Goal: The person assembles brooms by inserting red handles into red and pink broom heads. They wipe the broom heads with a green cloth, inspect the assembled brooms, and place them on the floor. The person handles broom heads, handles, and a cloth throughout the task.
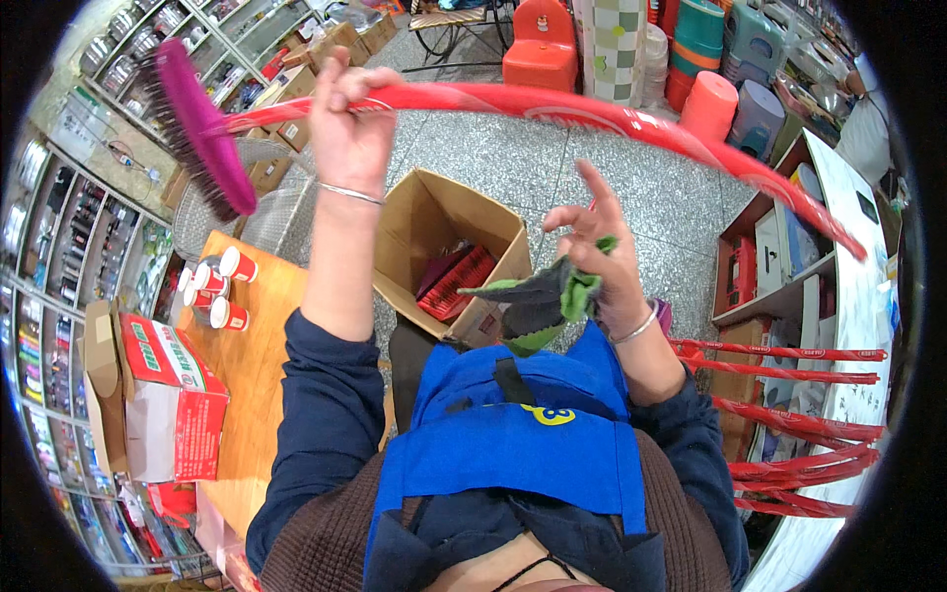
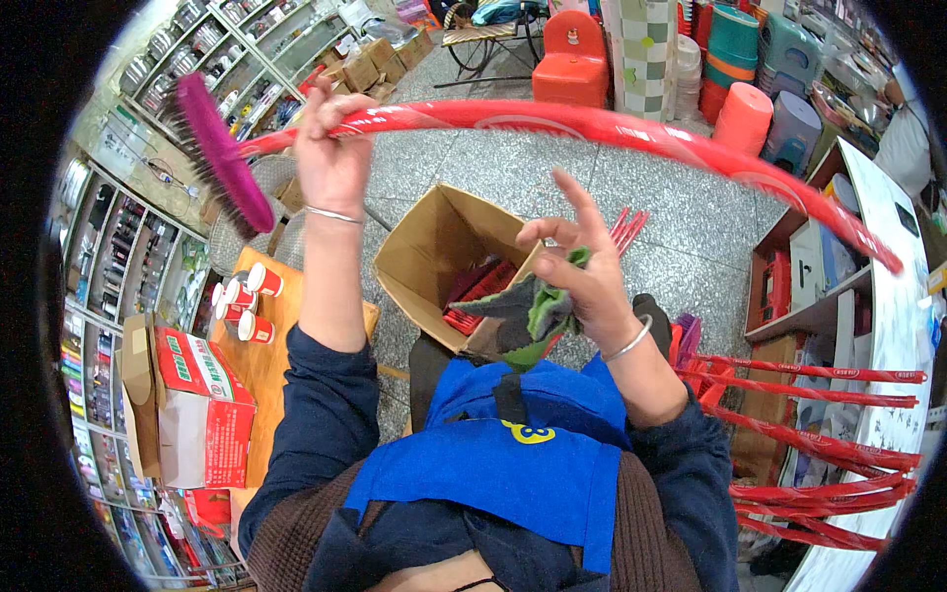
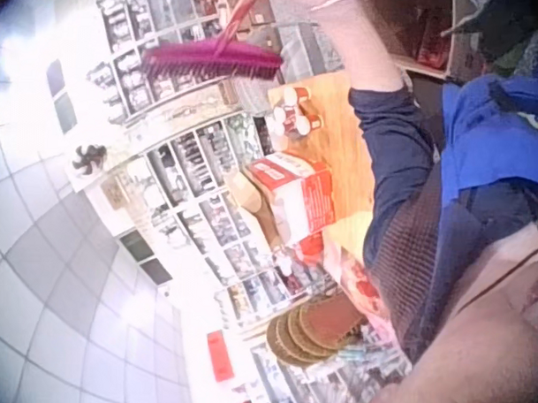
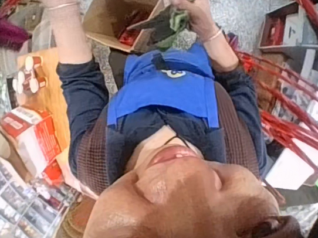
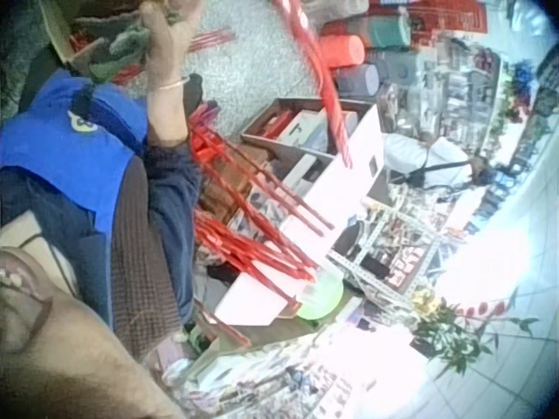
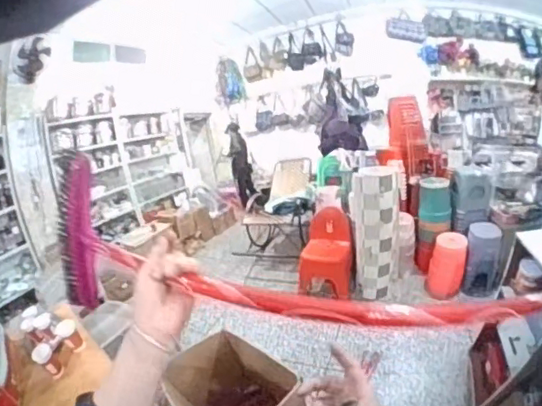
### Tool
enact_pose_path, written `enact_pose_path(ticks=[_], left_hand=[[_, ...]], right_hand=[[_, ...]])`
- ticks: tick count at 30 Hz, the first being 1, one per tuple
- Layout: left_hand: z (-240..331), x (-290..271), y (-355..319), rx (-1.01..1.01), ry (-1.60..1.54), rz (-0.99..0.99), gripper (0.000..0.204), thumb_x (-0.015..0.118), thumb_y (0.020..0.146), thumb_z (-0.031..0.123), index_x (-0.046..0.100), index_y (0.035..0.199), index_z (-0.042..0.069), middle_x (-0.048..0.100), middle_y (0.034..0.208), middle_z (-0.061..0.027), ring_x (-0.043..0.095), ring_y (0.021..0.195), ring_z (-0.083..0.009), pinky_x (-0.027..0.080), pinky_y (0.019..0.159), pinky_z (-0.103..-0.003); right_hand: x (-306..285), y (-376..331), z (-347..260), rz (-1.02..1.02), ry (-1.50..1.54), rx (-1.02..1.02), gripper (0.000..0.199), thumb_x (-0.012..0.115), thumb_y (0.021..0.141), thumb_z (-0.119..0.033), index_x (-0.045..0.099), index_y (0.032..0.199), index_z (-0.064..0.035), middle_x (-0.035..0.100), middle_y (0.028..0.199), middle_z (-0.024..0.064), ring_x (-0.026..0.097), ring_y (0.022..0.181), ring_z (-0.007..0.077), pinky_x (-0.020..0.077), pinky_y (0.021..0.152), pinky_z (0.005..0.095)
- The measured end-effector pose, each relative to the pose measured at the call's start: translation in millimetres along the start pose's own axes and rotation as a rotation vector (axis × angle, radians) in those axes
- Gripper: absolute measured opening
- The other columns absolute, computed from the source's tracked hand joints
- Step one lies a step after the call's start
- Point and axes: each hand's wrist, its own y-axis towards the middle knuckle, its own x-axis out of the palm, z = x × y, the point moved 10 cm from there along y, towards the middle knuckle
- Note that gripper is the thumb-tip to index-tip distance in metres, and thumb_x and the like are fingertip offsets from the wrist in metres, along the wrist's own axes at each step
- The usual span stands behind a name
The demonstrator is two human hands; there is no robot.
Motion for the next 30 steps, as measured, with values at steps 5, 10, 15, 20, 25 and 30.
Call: enact_pose_path(ticks=[5, 10, 15, 20, 25, 30], left_hand=[[-78, -14, -20, -0.229, -0.145, 0.059, 0.013, 0.049, 0.091, 0.012, 0.055, 0.092, 0.000, 0.034, 0.047, 0.0057, 0.040, 0.049, -0.0075, 0.041, 0.061, -0.024], [-153, 6, -29, -0.297, 0.141, -0.114, 0.025, 0.049, 0.092, 0.018, 0.051, 0.107, -0.003, 0.041, 0.056, 0.0042, 0.046, 0.059, -0.0077, 0.044, 0.075, -0.028], [-232, 4, -81, -0.674, 0.509, -0.352, 0.056, 0.037, 0.093, 0.045, 0.039, 0.126, 0.000, 0.056, 0.111, -0.0155, 0.057, 0.094, -0.0220, 0.046, 0.087, -0.037], [-209, -58, -150, -0.780, 0.920, -0.303, 0.031, 0.048, 0.091, 0.018, 0.050, 0.116, 0.000, 0.060, 0.093, -0.0076, 0.058, 0.081, -0.0113, 0.049, 0.077, -0.027], [-181, -114, -202, -0.842, 0.866, 0.010, 0.024, 0.051, 0.088, 0.011, 0.053, 0.110, 0.000, 0.061, 0.087, -0.0069, 0.058, 0.075, -0.0115, 0.049, 0.072, -0.026], [-173, -141, -222, -0.855, 0.860, 0.115, 0.022, 0.053, 0.087, 0.009, 0.054, 0.106, 0.000, 0.061, 0.085, -0.0066, 0.057, 0.071, -0.0100, 0.047, 0.067, -0.023]], right_hand=[[10, -15, -52, 0.029, -0.090, -0.161, 0.075, 0.064, 0.075, -0.028, 0.027, 0.137, -0.0033, 0.059, 0.101, 0.0168, 0.052, 0.070, 0.0097, 0.0403, 0.058, 0.0199], [-17, -41, -88, 0.305, -0.252, -0.219, 0.039, 0.043, 0.090, -0.034, 0.051, 0.112, -0.0024, 0.062, 0.083, 0.0144, 0.057, 0.070, 0.0148, 0.0452, 0.062, 0.0237], [-48, -74, -175, 0.476, -0.433, -0.364, 0.033, 0.044, 0.090, -0.029, 0.055, 0.103, -0.0002, 0.063, 0.085, 0.0175, 0.062, 0.071, 0.0207, 0.0506, 0.068, 0.0269], [-87, -117, -191, 0.657, -0.574, -0.346, 0.022, 0.053, 0.085, -0.021, 0.056, 0.093, -0.0005, 0.064, 0.079, 0.0149, 0.063, 0.069, 0.0182, 0.0510, 0.064, 0.0255], [-170, -173, -166, 0.940, -0.749, -0.299, 0.019, 0.059, 0.081, -0.018, 0.063, 0.087, -0.0006, 0.061, 0.080, 0.0046, 0.056, 0.074, 0.0119, 0.0435, 0.071, 0.0239], [-240, -215, -143, 1.113, -0.871, -0.267, 0.013, 0.062, 0.078, -0.014, 0.064, 0.085, -0.0025, 0.059, 0.081, 0.0015, 0.052, 0.078, 0.0109, 0.0405, 0.077, 0.0256]])
